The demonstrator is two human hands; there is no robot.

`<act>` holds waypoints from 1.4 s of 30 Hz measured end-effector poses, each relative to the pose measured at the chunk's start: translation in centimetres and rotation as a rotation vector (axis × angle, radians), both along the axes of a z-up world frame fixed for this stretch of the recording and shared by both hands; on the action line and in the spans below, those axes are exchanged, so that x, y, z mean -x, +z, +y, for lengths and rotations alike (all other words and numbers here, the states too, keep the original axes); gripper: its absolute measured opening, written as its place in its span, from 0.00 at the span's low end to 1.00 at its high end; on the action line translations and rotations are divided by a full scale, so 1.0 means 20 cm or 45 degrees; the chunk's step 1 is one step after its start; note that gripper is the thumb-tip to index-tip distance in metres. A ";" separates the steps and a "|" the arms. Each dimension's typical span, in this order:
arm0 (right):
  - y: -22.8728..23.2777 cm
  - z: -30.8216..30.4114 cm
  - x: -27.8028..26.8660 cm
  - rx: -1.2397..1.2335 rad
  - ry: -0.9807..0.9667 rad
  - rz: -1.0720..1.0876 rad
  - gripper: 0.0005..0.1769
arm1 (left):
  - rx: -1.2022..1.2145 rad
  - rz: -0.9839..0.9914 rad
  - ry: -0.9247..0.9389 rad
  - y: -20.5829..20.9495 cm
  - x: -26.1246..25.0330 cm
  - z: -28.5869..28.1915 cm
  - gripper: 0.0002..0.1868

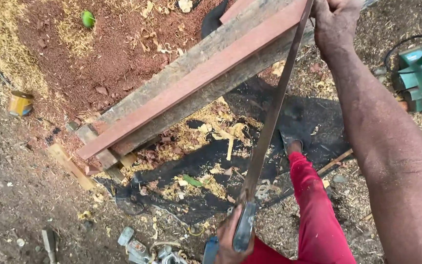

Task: Using a hand saw to cut through a thick wooden beam on an outdoor workbench.

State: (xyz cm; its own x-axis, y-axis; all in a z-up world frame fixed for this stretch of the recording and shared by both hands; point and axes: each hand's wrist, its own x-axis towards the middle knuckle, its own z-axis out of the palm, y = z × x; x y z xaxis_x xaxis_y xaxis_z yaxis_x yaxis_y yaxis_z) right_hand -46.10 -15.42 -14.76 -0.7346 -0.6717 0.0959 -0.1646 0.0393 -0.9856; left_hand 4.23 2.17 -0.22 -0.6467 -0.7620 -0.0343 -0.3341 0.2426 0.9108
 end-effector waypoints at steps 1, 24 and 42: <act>-0.01 -0.01 0.02 -0.205 -0.085 0.001 0.14 | 0.023 0.005 -0.012 0.00 0.01 -0.01 0.43; 0.02 -0.02 0.03 -0.168 -0.077 0.085 0.15 | -0.134 -0.125 -0.029 0.00 0.08 -0.08 0.45; -0.07 0.01 0.01 -0.264 -0.113 0.254 0.13 | -0.151 -0.293 -0.105 0.01 0.19 -0.11 0.46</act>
